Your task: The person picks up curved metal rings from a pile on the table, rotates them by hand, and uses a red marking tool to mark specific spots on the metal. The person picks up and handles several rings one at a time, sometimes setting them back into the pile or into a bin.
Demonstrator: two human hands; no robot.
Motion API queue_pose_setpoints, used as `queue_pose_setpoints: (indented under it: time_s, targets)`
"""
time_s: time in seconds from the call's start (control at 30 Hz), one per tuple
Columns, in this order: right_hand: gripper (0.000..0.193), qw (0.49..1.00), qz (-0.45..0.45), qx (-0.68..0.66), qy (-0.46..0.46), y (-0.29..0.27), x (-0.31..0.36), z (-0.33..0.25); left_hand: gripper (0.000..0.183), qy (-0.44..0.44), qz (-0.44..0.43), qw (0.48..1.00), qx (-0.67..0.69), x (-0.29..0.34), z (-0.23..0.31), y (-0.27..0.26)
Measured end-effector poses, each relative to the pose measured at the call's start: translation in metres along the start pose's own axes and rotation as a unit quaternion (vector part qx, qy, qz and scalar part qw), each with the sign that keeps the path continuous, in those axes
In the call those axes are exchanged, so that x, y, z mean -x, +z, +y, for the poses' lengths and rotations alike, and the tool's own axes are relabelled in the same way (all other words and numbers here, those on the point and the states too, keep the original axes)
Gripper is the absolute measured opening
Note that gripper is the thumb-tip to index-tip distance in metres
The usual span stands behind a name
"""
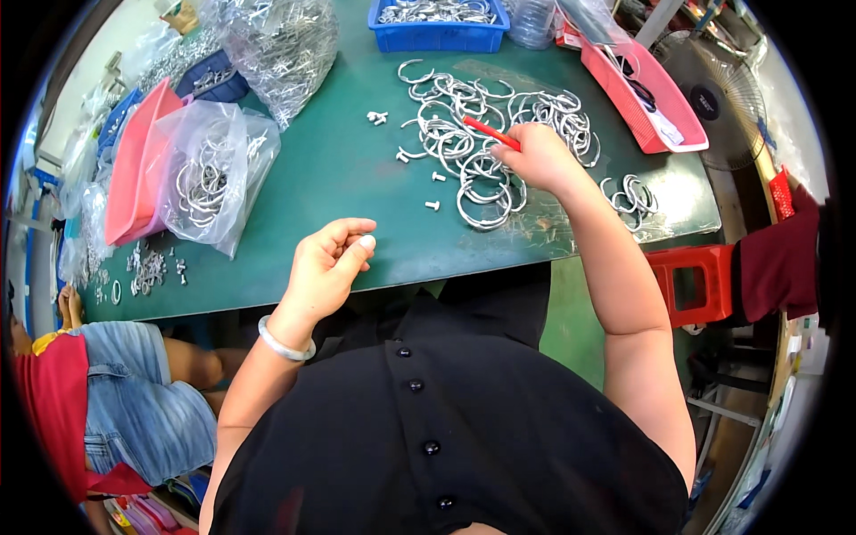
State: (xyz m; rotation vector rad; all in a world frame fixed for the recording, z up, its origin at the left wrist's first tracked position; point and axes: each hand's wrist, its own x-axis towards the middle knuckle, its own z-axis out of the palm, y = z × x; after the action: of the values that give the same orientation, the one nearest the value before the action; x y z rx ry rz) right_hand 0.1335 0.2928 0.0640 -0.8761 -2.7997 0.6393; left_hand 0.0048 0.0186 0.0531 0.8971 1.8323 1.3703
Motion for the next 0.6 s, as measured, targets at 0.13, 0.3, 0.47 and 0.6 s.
queue_pose_setpoints:
  time_s: [0.13,0.3,0.47,0.6]
  targets:
    - [0.023,0.999,-0.022,-0.010,0.037,0.003,-0.004,-0.002,0.022,0.003,-0.007,1.000,-0.001,0.004,-0.005,-0.003]
    - [0.014,0.974,-0.024,-0.214,-0.068,-0.006,0.010,-0.028,0.022,-0.011,-0.002,1.000,0.005,0.006,-0.015,-0.008]
    - [0.013,0.978,0.057,-0.007,-0.201,-0.009,0.012,-0.026,0.022,-0.010,-0.014,1.000,0.020,0.005,-0.014,-0.006]
    - [0.010,0.988,0.059,-0.022,-0.140,-0.029,0.006,-0.048,0.022,-0.015,-0.005,0.999,0.033,0.006,-0.021,-0.008]
